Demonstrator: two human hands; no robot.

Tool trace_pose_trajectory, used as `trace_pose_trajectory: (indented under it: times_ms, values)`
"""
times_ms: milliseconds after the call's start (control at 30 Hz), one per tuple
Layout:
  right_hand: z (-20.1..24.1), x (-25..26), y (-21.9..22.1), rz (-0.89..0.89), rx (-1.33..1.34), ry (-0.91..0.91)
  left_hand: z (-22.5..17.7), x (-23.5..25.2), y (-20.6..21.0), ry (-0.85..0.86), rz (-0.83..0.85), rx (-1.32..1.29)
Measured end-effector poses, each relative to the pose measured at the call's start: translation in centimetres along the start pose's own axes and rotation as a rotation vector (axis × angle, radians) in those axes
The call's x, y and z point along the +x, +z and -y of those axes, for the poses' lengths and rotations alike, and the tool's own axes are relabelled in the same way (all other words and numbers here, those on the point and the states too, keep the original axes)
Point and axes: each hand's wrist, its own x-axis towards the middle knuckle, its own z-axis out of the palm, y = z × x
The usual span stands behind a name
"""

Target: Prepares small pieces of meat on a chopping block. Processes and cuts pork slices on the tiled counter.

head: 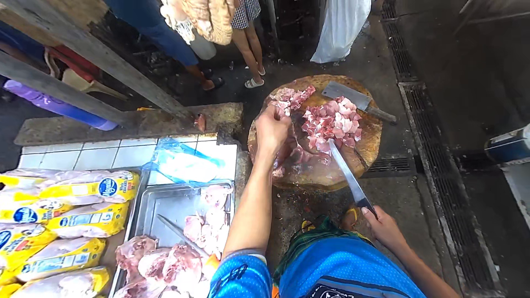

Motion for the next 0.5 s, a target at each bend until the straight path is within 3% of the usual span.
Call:
trace_pose_trajectory:
  times_ms: [133,333,433,500]
  values:
    - [1.9,0.0,-0.9,0.041,0.21,0.034,-1.8,1.4,0.4,0.065,0.086,0.031]
    - [8.4,3.2,-0.8,0.355,0.775,0.139,-2.7,1.4,0.9,0.093,0.133,0.064]
    - [10.9,5.3,1.0,0.438,0.824,0.1,-3.4,1.5,1.4,0.114,0.143,0.092]
    - [11.1,4.8,1.8,0.53,0.668,0.073,-3.5,1.7,1.4,0.116,0.141,0.101]
